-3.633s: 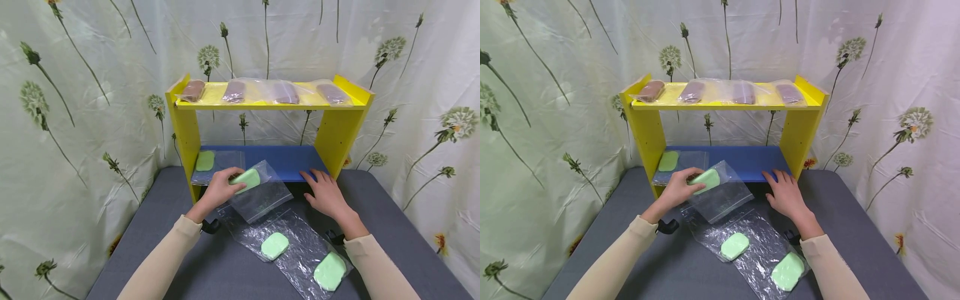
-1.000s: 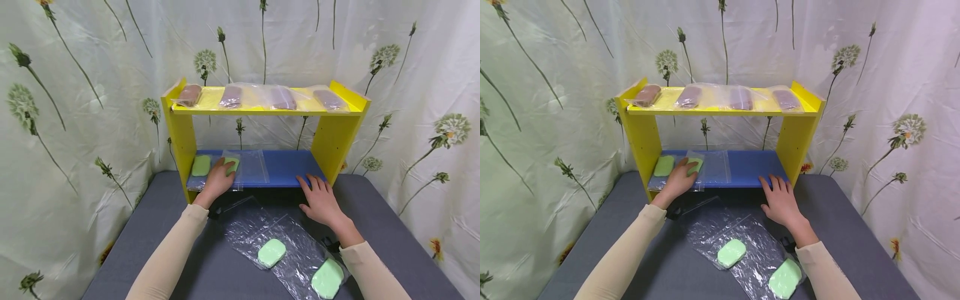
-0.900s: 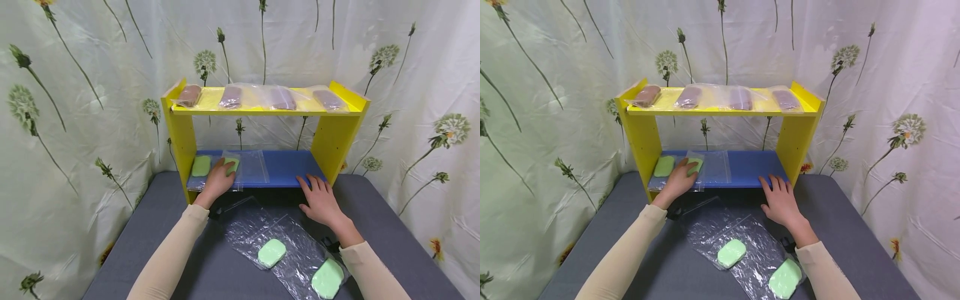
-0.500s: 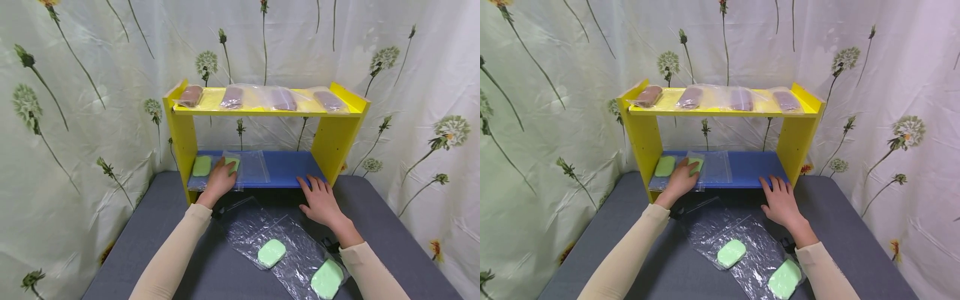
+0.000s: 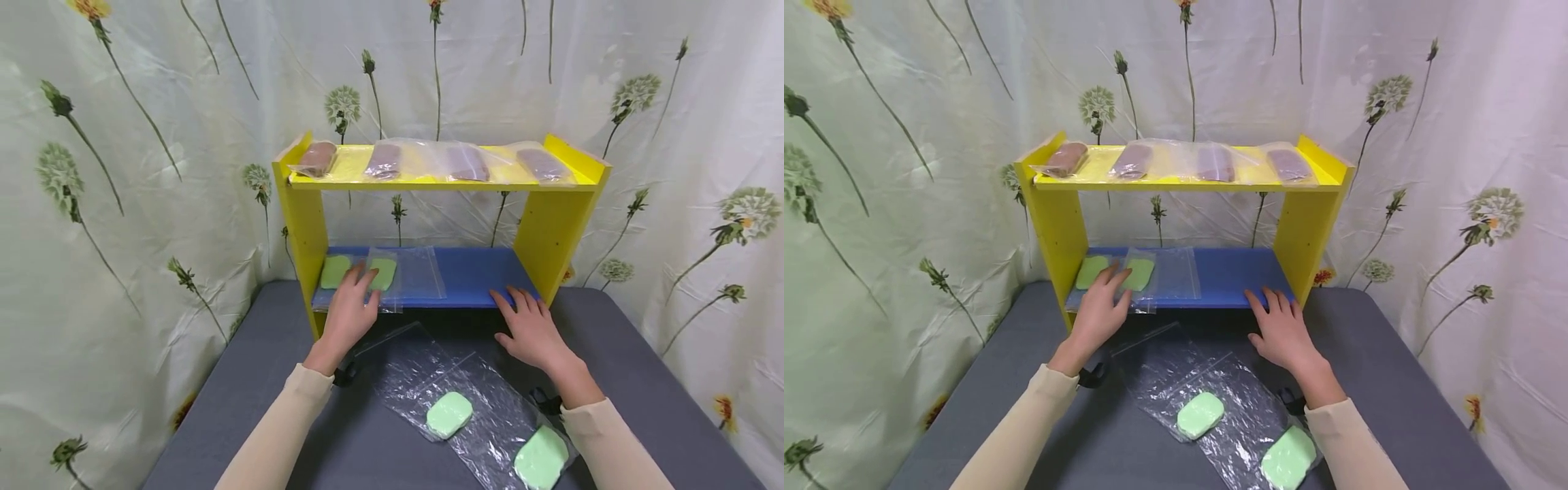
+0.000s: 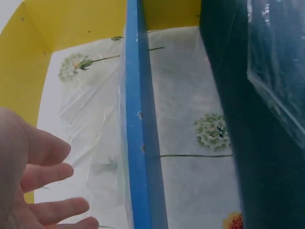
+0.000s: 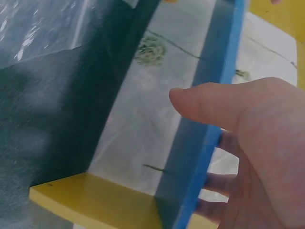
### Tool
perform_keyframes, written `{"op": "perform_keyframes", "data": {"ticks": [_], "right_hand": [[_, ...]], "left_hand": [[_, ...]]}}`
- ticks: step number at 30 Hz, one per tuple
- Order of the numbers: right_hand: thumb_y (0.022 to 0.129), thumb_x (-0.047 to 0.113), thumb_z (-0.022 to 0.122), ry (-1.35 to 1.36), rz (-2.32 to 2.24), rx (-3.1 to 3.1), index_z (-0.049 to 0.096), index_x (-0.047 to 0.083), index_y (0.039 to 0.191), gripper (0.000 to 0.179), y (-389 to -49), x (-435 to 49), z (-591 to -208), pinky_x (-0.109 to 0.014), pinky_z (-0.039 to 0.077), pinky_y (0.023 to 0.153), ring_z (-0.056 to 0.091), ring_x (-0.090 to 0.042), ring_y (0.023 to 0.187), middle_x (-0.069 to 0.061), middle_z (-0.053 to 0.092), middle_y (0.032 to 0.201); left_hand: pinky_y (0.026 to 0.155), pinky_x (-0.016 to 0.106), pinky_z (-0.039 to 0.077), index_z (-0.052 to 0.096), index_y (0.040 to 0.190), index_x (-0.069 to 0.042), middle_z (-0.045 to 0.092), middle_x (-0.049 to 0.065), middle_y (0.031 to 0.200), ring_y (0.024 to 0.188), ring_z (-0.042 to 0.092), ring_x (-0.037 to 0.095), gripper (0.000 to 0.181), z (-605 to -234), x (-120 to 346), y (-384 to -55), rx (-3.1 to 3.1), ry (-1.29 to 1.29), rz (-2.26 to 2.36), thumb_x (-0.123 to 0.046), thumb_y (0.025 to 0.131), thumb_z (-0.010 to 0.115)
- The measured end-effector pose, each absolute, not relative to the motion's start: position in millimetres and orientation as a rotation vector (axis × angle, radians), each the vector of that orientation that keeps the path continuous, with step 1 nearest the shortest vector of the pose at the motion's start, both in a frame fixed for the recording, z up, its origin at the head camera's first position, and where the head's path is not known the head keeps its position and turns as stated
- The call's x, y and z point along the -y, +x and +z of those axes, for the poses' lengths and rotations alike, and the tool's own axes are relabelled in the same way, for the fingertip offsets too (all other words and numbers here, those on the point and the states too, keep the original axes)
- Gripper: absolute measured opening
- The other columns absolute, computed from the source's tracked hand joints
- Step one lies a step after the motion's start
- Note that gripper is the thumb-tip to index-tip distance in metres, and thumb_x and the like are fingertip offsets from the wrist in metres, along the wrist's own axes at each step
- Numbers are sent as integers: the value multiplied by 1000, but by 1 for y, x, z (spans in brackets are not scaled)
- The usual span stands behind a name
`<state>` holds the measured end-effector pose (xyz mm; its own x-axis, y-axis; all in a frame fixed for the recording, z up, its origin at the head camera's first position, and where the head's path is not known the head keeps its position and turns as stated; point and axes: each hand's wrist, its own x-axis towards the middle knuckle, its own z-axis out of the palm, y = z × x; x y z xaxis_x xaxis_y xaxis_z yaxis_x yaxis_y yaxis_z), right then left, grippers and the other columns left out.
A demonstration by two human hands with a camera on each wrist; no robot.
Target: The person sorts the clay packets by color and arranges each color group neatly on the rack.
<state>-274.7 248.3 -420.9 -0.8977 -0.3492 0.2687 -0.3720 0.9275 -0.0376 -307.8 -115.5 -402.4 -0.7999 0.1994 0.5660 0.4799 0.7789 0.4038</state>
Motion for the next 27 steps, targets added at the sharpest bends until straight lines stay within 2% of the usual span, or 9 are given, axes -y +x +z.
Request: {"op": "perform_keyframes", "data": {"ticks": [7, 13, 19, 23, 27], "right_hand": [[91, 28, 77, 617, 188, 2745, 40, 11, 154, 75, -258, -239, -418, -69, 35, 103, 31, -51, 138, -30, 30, 154], [88, 26, 80, 784, 247, 2702, 50, 13, 149, 69, -241, -216, -420, -59, 43, 101, 44, -43, 133, -23, 45, 147], [88, 26, 80, 961, 364, 2771, 57, 20, 143, 61, -227, -195, -433, -46, 54, 87, 61, -25, 113, -8, 56, 135], [89, 28, 79, 1093, 450, 2848, 63, 22, 137, 51, -220, -187, -443, -37, 55, 77, 62, -17, 101, 0, 61, 123], [87, 27, 80, 1169, 516, 2918, 69, 21, 129, 43, -218, -181, -452, -33, 52, 70, 63, -16, 95, 1, 64, 116]], "left_hand": [[97, 55, 48, 55, 145, -10, 49, 21, 145, 132, 48, 37, 48, -420, 122, -282, 2509, -553, -646, -19, 99, 65], [107, 58, 39, 51, 148, -9, 47, 23, 145, 137, 41, 43, 53, -432, 129, -277, 2491, -602, -526, -19, 98, 66], [110, 60, 32, 49, 149, -8, 49, 25, 141, 135, 41, 47, 59, -444, 131, -278, 2449, -599, -465, -17, 95, 70], [111, 60, 31, 48, 149, -9, 51, 25, 139, 135, 41, 47, 59, -450, 131, -280, 2449, -586, -446, -17, 95, 70], [111, 60, 32, 50, 147, -9, 51, 24, 137, 133, 42, 45, 56, -454, 130, -285, 2434, -579, -408, -18, 95, 68]]}}
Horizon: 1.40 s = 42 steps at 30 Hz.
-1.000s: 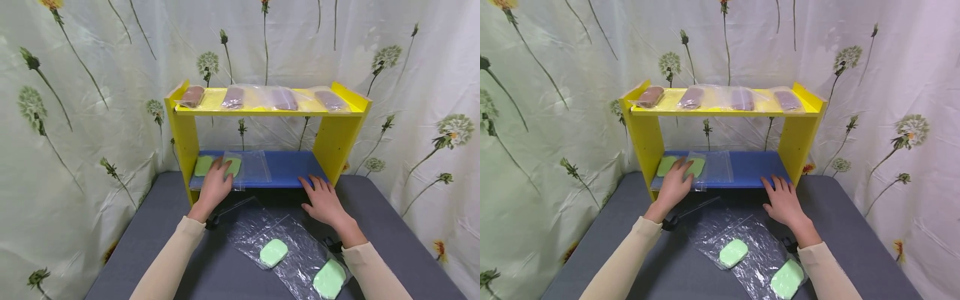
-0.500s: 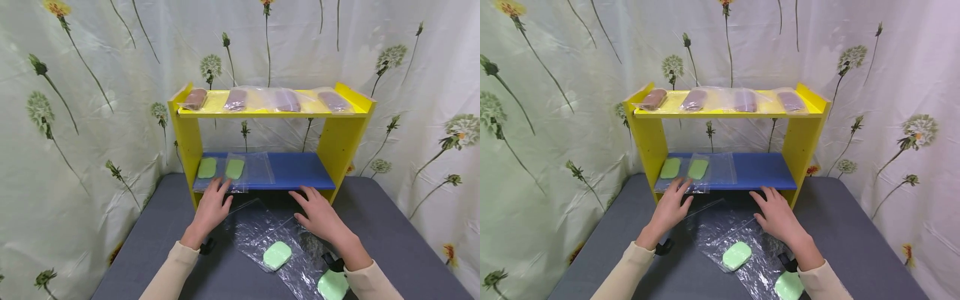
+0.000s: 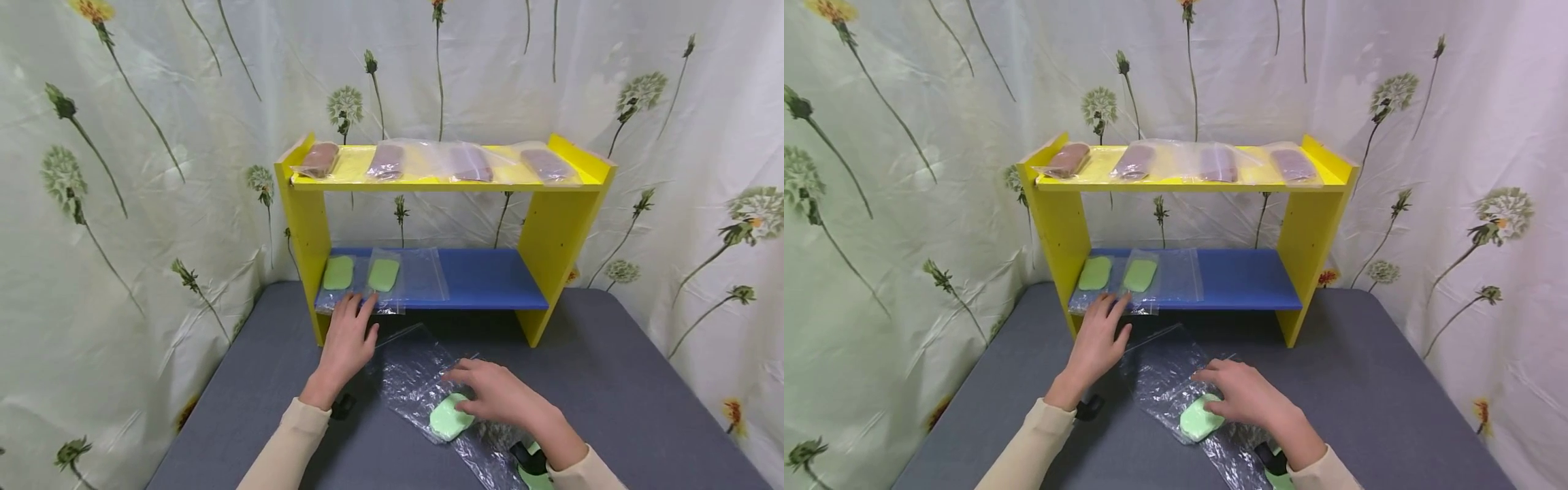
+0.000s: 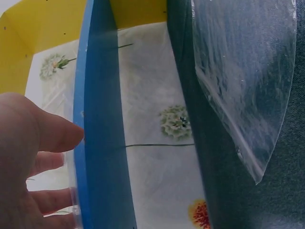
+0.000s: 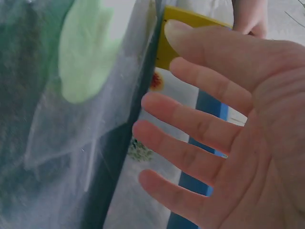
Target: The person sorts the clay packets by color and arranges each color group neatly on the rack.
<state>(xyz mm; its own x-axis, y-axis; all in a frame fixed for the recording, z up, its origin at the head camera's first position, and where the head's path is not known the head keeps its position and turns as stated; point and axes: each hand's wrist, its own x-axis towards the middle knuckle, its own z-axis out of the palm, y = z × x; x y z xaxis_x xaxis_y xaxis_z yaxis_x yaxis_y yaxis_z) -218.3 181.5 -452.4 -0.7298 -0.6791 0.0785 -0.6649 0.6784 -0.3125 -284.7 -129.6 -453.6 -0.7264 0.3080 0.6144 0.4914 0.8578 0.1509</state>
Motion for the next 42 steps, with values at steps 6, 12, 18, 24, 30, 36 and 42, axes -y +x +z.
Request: {"op": "perform_keyframes", "data": {"ticks": [6, 12, 18, 24, 30, 36, 42], "right_hand": [[79, 26, 85, -1153, -474, -2768, 72, 25, 123, 45, -218, -176, -461, -32, 51, 73, 61, -12, 99, 8, 62, 116], [73, 30, 89, -1176, -411, -2754, 71, 29, 124, 54, -214, -175, -468, -35, 54, 79, 60, -12, 102, 11, 59, 118], [67, 24, 92, -1157, -396, -2755, 70, 30, 126, 64, -210, -173, -472, -35, 55, 83, 59, -13, 103, 9, 58, 117], [67, 25, 92, -1180, -394, -2761, 71, 32, 123, 61, -210, -170, -477, -32, 54, 82, 57, -10, 101, 11, 57, 114], [72, 37, 87, -1196, -388, -2810, 70, 32, 126, 57, -211, -167, -479, -27, 49, 72, 52, -4, 87, 12, 57, 105], [85, 43, 76, -1180, -441, -2837, 69, 29, 129, 47, -214, -165, -481, -25, 44, 64, 52, -1, 80, 10, 66, 108], [95, 36, 66, -1180, -541, -2843, 66, 26, 130, 36, -217, -164, -481, -25, 45, 60, 51, 1, 65, 18, 63, 87]], "left_hand": [[111, 57, 32, 54, 144, -10, 51, 22, 137, 133, 43, 43, 55, -457, 128, -289, 2399, -551, -321, -19, 92, 72], [113, 57, 30, 54, 144, -15, 48, 21, 140, 135, 40, 42, 55, -462, 124, -288, 2433, -490, -271, -19, 91, 71], [114, 58, 27, 51, 147, -19, 46, 22, 141, 137, 38, 43, 61, -468, 120, -289, 2443, -453, -205, -20, 90, 72], [112, 58, 29, 53, 147, -21, 48, 21, 138, 134, 41, 43, 61, -469, 120, -288, 2410, -447, -175, -19, 89, 73], [112, 59, 29, 52, 147, -21, 48, 20, 138, 134, 41, 43, 60, -468, 121, -290, 2412, -457, -172, -19, 90, 70], [112, 59, 28, 51, 148, -22, 48, 20, 138, 134, 40, 43, 60, -469, 122, -291, 2423, -462, -176, -18, 91, 69], [111, 59, 30, 52, 147, -22, 49, 20, 137, 133, 41, 44, 62, -470, 122, -291, 2387, -471, -172, -18, 88, 72]]}}
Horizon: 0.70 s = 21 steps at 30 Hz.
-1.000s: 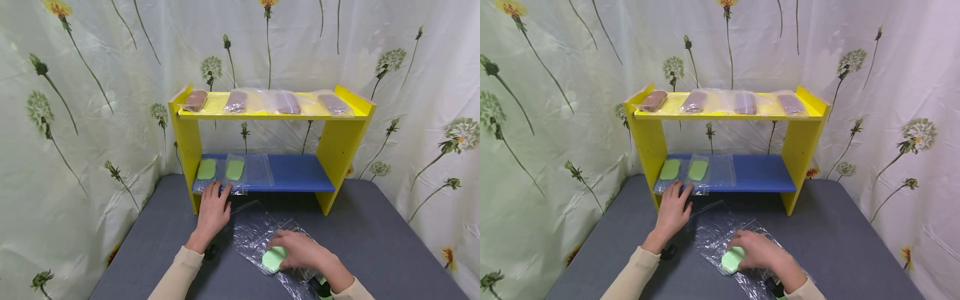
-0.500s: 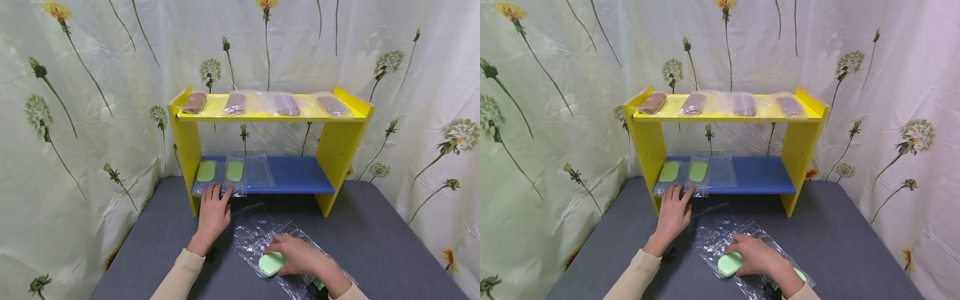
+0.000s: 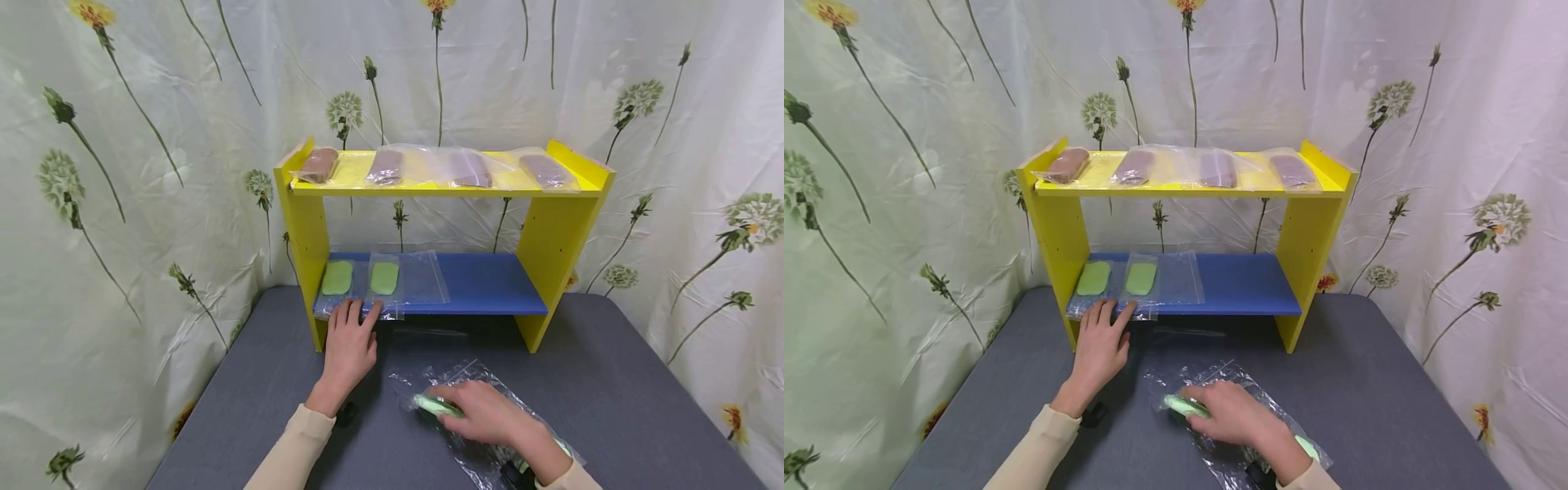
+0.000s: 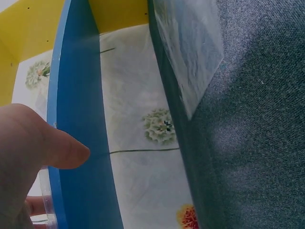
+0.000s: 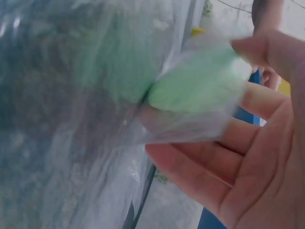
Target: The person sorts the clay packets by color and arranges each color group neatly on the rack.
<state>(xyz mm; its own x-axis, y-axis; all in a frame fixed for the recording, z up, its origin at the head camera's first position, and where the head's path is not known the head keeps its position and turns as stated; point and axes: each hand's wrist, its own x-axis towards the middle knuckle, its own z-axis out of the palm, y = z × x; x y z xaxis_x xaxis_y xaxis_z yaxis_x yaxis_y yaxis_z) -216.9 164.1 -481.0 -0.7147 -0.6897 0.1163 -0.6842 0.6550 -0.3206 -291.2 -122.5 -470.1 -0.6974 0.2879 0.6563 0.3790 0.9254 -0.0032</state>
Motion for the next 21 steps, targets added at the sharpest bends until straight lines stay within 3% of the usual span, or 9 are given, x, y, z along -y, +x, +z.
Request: {"op": "perform_keyframes", "data": {"ticks": [5, 8, 13, 21], "right_hand": [[97, 25, 62, -1122, -609, -2842, 63, 20, 134, 38, -216, -164, -483, -23, 42, 53, 46, 0, 54, 18, 54, 72], [94, 19, 65, -1115, -599, -2863, 61, 16, 137, 43, -217, -164, -485, -24, 45, 55, 49, 0, 59, 12, 62, 79], [91, 14, 72, -1190, -582, -2914, 62, 14, 137, 47, -220, -165, -487, -33, 56, 72, 62, -4, 83, 2, 72, 108], [91, 14, 74, -1160, -701, -2966, 62, 16, 134, 45, -221, -161, -481, -29, 54, 67, 63, -4, 81, 3, 72, 105]], "left_hand": [[110, 60, 32, 53, 145, -22, 50, 20, 136, 131, 43, 44, 63, -471, 122, -290, 2371, -476, -169, -17, 86, 74], [109, 60, 33, 54, 145, -21, 50, 20, 135, 131, 43, 44, 64, -472, 122, -290, 2367, -476, -169, -17, 84, 76], [109, 60, 33, 54, 144, -21, 50, 20, 135, 130, 44, 44, 66, -471, 122, -291, 2364, -477, -163, -17, 83, 78], [110, 59, 31, 53, 146, -21, 49, 20, 136, 132, 42, 43, 65, -469, 123, -291, 2387, -474, -165, -18, 85, 77]]}}
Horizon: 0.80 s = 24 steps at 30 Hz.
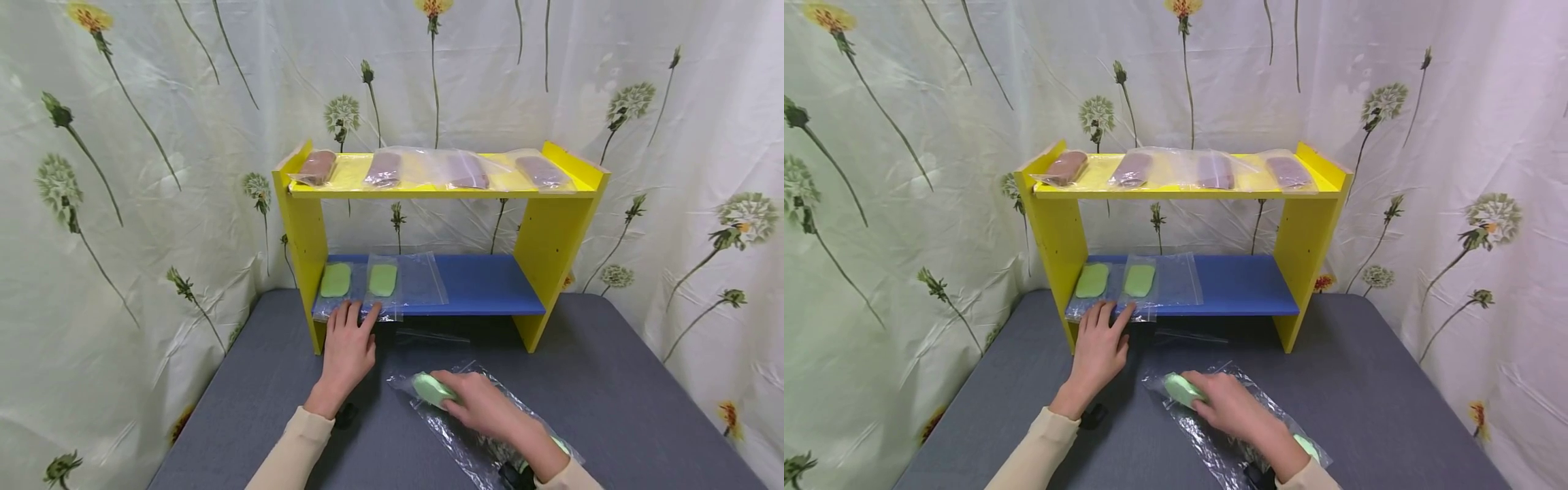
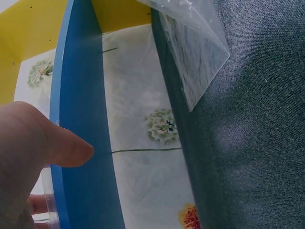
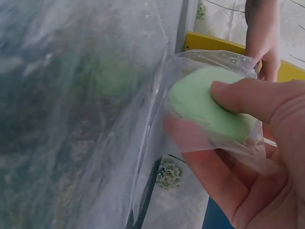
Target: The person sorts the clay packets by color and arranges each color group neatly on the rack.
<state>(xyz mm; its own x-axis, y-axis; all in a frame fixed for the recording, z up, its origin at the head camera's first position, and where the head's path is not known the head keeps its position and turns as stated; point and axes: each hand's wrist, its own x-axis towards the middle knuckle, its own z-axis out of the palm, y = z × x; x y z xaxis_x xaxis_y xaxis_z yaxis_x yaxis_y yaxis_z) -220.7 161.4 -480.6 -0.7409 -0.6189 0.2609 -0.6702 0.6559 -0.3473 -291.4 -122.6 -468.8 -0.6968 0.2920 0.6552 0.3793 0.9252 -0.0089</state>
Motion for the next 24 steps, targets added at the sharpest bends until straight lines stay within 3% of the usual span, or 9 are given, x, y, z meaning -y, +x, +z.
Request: {"op": "perform_keyframes", "data": {"ticks": [8, 15, 24], "right_hand": [[90, 17, 77, 980, 750, 2712, 64, 23, 133, 45, -219, -157, -468, -26, 52, 65, 63, -2, 80, 8, 72, 106], [90, 17, 77, 953, 821, 2710, 66, 24, 131, 43, -220, -158, -452, -27, 56, 71, 63, -1, 86, 9, 71, 113], [86, 19, 82, 905, 809, 2571, 69, 26, 120, 36, -227, -166, -419, -27, 55, 67, 62, 0, 80, 12, 70, 105]], "left_hand": [[111, 58, 30, 51, 148, -22, 49, 20, 138, 133, 41, 43, 63, -468, 124, -291, 2414, -480, -162, -19, 89, 72], [111, 58, 30, 51, 148, -21, 48, 19, 138, 133, 40, 43, 65, -467, 123, -290, 2425, -475, -172, -18, 87, 75], [111, 59, 31, 52, 147, -22, 48, 19, 138, 133, 41, 43, 62, -467, 124, -291, 2419, -478, -167, -16, 88, 69]]}}
